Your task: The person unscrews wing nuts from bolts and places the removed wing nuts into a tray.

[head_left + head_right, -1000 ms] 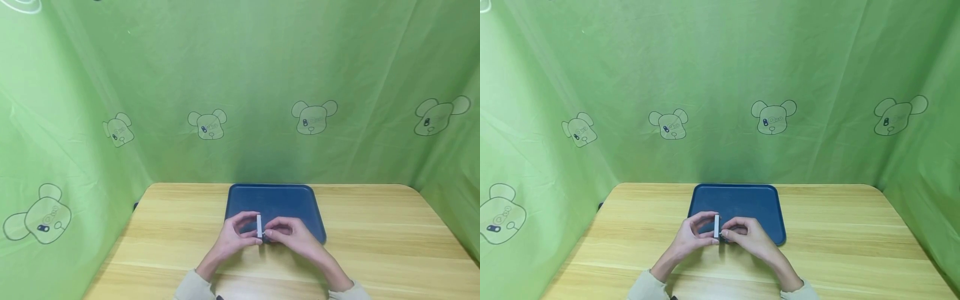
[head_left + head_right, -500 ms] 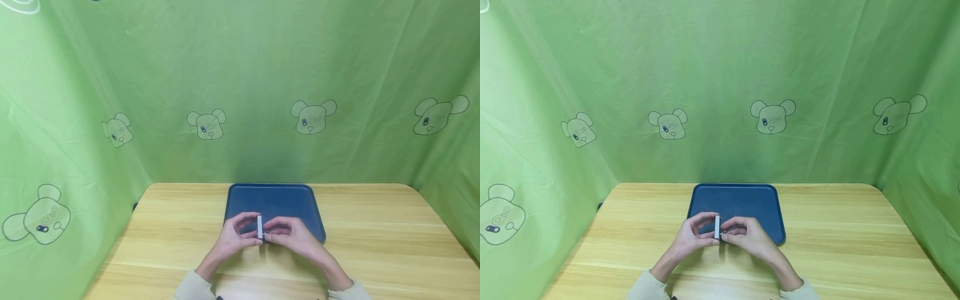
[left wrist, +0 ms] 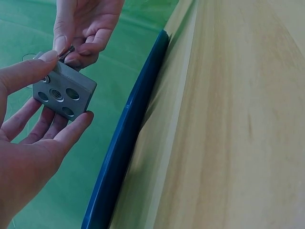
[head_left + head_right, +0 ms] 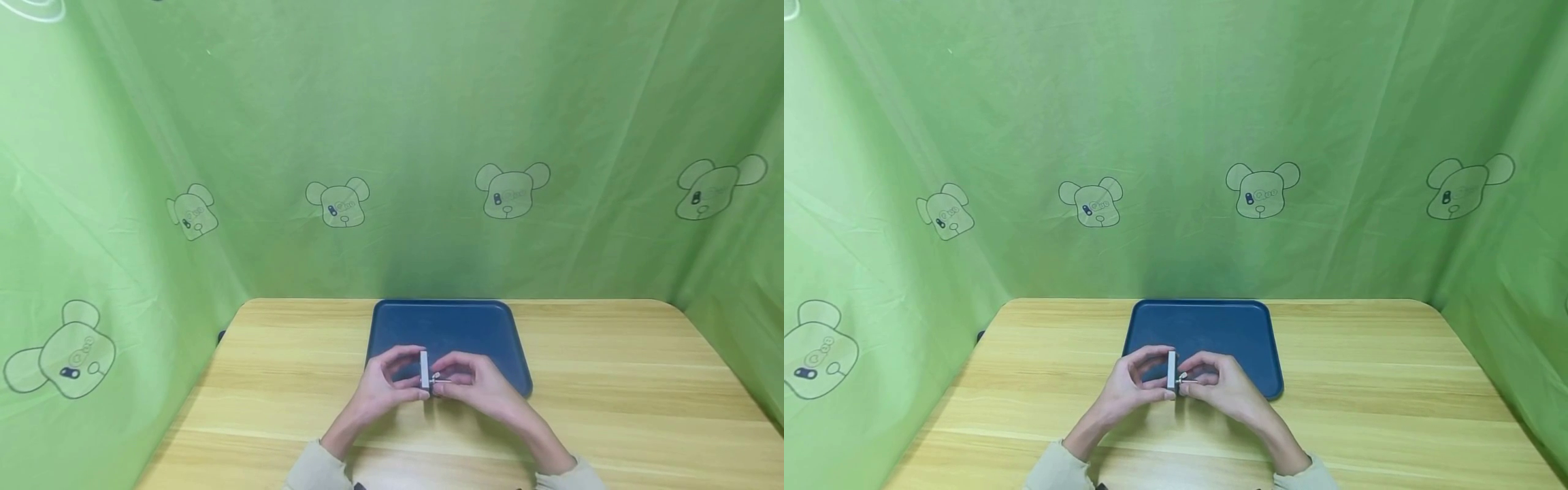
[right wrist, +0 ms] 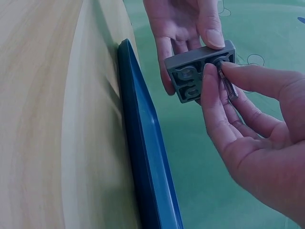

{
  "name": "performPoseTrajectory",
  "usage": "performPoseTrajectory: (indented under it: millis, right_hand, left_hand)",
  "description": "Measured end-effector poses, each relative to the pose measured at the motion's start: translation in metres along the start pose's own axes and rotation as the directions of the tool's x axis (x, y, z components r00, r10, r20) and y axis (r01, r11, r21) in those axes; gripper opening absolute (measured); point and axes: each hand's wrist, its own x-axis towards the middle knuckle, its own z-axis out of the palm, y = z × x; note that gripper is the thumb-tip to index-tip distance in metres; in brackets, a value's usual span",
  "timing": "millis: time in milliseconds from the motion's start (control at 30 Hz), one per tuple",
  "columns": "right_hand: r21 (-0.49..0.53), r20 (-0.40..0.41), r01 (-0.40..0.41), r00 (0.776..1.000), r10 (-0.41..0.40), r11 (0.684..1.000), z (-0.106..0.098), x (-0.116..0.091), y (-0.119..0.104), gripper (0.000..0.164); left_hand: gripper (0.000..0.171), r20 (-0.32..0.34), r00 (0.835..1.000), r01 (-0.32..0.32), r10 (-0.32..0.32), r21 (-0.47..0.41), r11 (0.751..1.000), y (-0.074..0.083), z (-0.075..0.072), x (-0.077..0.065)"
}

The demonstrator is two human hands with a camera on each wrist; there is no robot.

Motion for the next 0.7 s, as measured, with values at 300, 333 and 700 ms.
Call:
performPoseTrajectory:
  millis: [300,333,700]
  right_hand:
    - [0.033,0.008,0.003,1.000,-0.003,0.999,0.0000,-0.0010,-0.0007,0.028]
    - [0.041,0.012,0.004,1.000,-0.005,0.999,0.0002,-0.0009,-0.0003,0.028]
    - [0.047,0.010,0.026,1.000,-0.026,0.999,0.0012,0.0012,0.0019,0.026]
  left_hand:
    - [0.071,-0.004,1.000,-0.008,0.008,0.014,1.000,0.0011,0.0003,-0.0003]
    - [0.071,-0.005,1.000,-0.006,0.006,0.014,1.000,0.0011,0.0003,-0.0004]
    - [0.070,-0.013,1.000,0.001,0.000,0.028,1.000,0.0003,0.0002,-0.0007]
